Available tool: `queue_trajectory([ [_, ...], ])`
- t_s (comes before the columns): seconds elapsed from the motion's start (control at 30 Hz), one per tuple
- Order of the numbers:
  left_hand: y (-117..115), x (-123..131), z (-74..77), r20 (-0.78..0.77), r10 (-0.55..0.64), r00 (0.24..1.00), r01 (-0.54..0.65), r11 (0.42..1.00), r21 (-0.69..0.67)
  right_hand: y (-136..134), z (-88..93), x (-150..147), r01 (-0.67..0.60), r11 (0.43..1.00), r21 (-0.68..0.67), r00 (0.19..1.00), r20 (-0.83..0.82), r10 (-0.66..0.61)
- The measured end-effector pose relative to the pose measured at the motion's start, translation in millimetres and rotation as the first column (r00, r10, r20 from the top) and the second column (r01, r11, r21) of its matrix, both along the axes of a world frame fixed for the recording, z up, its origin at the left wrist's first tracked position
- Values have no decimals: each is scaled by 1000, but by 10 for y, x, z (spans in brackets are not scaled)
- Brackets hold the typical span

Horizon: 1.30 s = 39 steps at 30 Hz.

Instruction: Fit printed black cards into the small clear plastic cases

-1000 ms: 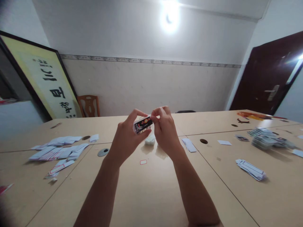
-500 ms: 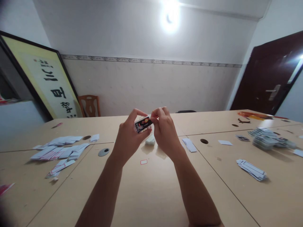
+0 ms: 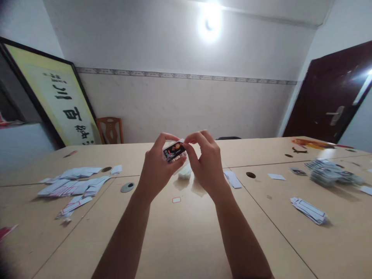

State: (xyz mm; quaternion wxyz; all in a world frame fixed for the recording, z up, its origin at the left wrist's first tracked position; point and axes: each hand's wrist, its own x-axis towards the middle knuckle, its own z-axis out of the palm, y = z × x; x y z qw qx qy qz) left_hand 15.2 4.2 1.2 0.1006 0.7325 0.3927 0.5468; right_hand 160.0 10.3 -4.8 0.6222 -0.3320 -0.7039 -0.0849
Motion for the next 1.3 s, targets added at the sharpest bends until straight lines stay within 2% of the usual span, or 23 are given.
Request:
queue_trajectory([
  [0.13,3,-32,-6,62,-131,989,131,991,3,-42,19,59,-96,995,12,987,-127,97],
  [0.2,5,-45,-6,76,-151,986,149,989,25,-66,28,82,-114,993,26,977,-177,117],
  [0.4,1,-48,-4,111,-159,981,158,987,15,-100,46,62,10,1000,28,998,-59,-8],
  [0.6,17,-20,-13,90,-183,979,178,982,69,-41,28,2,152,967,206,988,-1,-155],
  [0.9,18,60,-32,94,-58,994,48,993,107,32,1,-22,152,981,121,976,138,-168],
  [1.03,39,64,-33,93,-33,995,22,993,119,45,-14,-37,144,987,73,976,155,-154],
  [1.3,91,56,-48,112,-37,993,24,993,117,49,-39,-64,163,985,61,969,176,-171],
])
